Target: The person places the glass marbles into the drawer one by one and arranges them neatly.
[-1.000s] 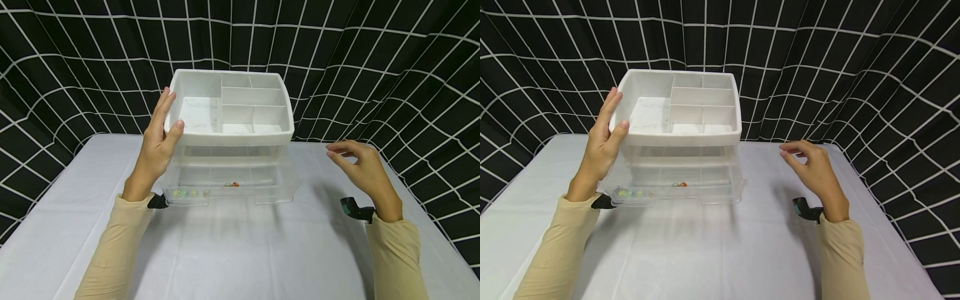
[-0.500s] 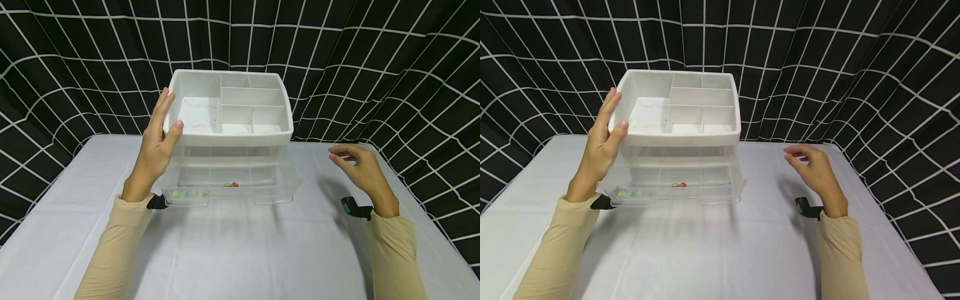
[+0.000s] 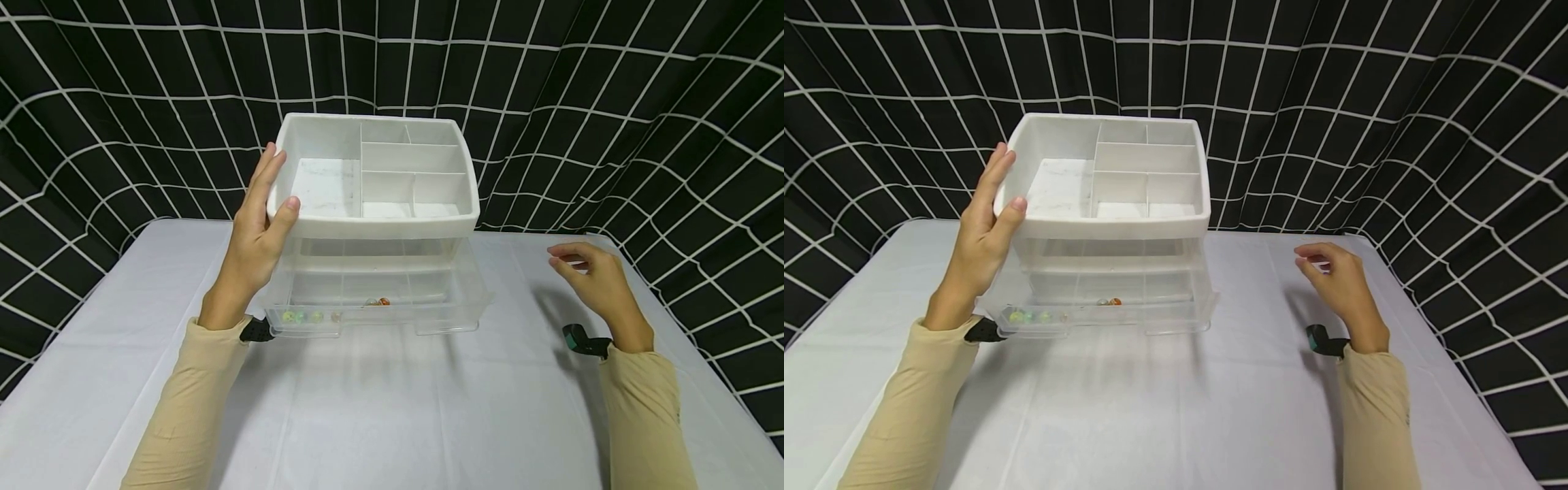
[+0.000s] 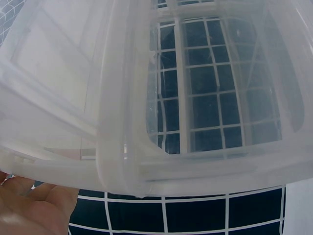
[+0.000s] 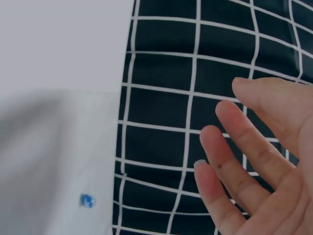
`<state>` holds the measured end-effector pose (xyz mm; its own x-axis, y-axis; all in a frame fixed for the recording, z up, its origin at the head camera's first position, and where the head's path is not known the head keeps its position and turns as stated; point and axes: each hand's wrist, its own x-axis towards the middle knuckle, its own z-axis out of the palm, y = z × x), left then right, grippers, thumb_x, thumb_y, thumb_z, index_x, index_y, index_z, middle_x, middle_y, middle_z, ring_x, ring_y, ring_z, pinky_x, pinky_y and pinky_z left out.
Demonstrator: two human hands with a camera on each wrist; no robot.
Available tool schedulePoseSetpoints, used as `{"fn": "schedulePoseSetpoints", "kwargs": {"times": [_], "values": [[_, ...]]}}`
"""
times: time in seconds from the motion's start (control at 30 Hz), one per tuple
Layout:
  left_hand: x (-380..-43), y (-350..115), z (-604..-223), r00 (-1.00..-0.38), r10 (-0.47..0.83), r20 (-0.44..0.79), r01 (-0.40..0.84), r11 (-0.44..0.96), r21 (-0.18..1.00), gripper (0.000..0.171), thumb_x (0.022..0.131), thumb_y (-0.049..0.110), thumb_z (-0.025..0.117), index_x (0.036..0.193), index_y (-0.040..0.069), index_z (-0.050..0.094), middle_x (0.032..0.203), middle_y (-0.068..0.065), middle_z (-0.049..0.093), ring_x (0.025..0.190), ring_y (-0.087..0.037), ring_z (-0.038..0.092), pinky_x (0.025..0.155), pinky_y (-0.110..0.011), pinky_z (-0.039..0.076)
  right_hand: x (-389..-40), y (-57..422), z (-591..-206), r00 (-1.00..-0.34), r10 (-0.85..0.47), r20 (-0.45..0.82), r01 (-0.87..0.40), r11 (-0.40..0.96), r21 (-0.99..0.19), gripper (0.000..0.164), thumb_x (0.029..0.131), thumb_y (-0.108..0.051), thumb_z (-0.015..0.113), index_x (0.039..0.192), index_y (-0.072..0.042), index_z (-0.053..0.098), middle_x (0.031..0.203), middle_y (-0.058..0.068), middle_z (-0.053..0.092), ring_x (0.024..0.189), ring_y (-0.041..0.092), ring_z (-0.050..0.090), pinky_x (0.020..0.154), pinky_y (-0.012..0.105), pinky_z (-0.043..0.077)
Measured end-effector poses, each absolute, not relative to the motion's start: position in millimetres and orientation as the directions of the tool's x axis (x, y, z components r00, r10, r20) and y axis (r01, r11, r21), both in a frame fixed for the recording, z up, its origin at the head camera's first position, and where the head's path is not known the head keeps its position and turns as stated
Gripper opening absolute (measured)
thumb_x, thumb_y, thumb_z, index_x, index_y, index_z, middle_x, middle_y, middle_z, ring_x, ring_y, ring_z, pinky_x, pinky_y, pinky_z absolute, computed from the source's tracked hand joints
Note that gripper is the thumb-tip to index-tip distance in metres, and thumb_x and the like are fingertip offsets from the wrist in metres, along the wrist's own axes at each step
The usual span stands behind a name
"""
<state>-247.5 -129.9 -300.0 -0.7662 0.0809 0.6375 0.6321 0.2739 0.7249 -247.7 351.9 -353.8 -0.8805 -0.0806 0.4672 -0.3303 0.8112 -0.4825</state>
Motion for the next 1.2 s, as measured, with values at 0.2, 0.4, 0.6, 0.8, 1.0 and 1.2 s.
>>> {"fn": "schedulePoseSetpoints", "kwargs": {"times": [0.2, 0.4, 0.6, 0.8, 1.0, 1.2], "values": [[-248, -130, -299, -0.763, 0.081, 0.642, 0.636, 0.273, 0.722, 0.056, 0.101, 0.009, 0.048, 0.155, 0.008, 0.032, 0.166, 0.006, 0.019, 0.153, -0.009, 0.019, 0.123, -0.044, 0.025, -250, 358, -360, -0.888, -0.069, 0.454, -0.311, 0.819, -0.483, 0.020, 0.094, -0.009, 0.066, 0.110, 0.002, 0.071, 0.103, 0.023, 0.072, 0.083, -0.024, 0.045, 0.075, -0.001, 0.038], [-248, -130, -299, -0.761, 0.084, 0.643, 0.638, 0.273, 0.720, 0.057, 0.101, 0.009, 0.048, 0.155, 0.007, 0.032, 0.166, 0.006, 0.019, 0.153, -0.010, 0.019, 0.122, -0.046, 0.025, -250, 362, -365, -0.906, -0.046, 0.421, -0.272, 0.825, -0.495, 0.022, 0.094, -0.011, 0.066, 0.112, 0.003, 0.070, 0.103, 0.024, 0.071, 0.082, -0.023, 0.045, 0.075, -0.002, 0.035], [-248, -130, -299, -0.761, 0.080, 0.644, 0.638, 0.276, 0.719, 0.056, 0.101, 0.008, 0.049, 0.155, 0.007, 0.032, 0.166, 0.006, 0.020, 0.153, -0.009, 0.019, 0.122, -0.043, 0.026, -250, 367, -371, -0.918, -0.037, 0.395, -0.248, 0.830, -0.500, 0.024, 0.095, -0.013, 0.065, 0.114, 0.001, 0.070, 0.105, 0.024, 0.071, 0.083, -0.024, 0.044, 0.076, 0.000, 0.037], [-247, -130, -300, -0.754, 0.077, 0.652, 0.644, 0.284, 0.710, 0.056, 0.101, 0.009, 0.048, 0.155, 0.007, 0.033, 0.166, 0.005, 0.020, 0.153, -0.009, 0.018, 0.123, -0.041, 0.024, -252, 371, -377, -0.926, -0.038, 0.376, -0.241, 0.825, -0.511, 0.025, 0.095, -0.013, 0.066, 0.114, 0.002, 0.070, 0.105, 0.025, 0.070, 0.084, -0.022, 0.045, 0.076, 0.004, 0.041], [-247, -131, -301, -0.748, 0.073, 0.659, 0.648, 0.290, 0.704, 0.056, 0.101, 0.009, 0.049, 0.155, 0.007, 0.033, 0.166, 0.004, 0.021, 0.153, -0.009, 0.018, 0.124, -0.040, 0.023, -254, 377, -381, -0.931, -0.055, 0.361, -0.241, 0.837, -0.492, 0.025, 0.095, -0.013, 0.065, 0.114, 0.003, 0.069, 0.110, 0.027, 0.068, 0.086, -0.021, 0.042, 0.076, 0.008, 0.042], [-247, -129, -301, -0.750, 0.084, 0.656, 0.650, 0.280, 0.707, 0.057, 0.101, 0.008, 0.048, 0.155, 0.007, 0.032, 0.166, 0.004, 0.019, 0.153, -0.010, 0.018, 0.123, -0.043, 0.024, -255, 383, -384, -0.936, -0.065, 0.346, -0.230, 0.858, -0.460, 0.025, 0.094, -0.012, 0.066, 0.114, 0.002, 0.069, 0.114, 0.027, 0.067, 0.088, -0.015, 0.045, 0.077, 0.007, 0.041]]}}
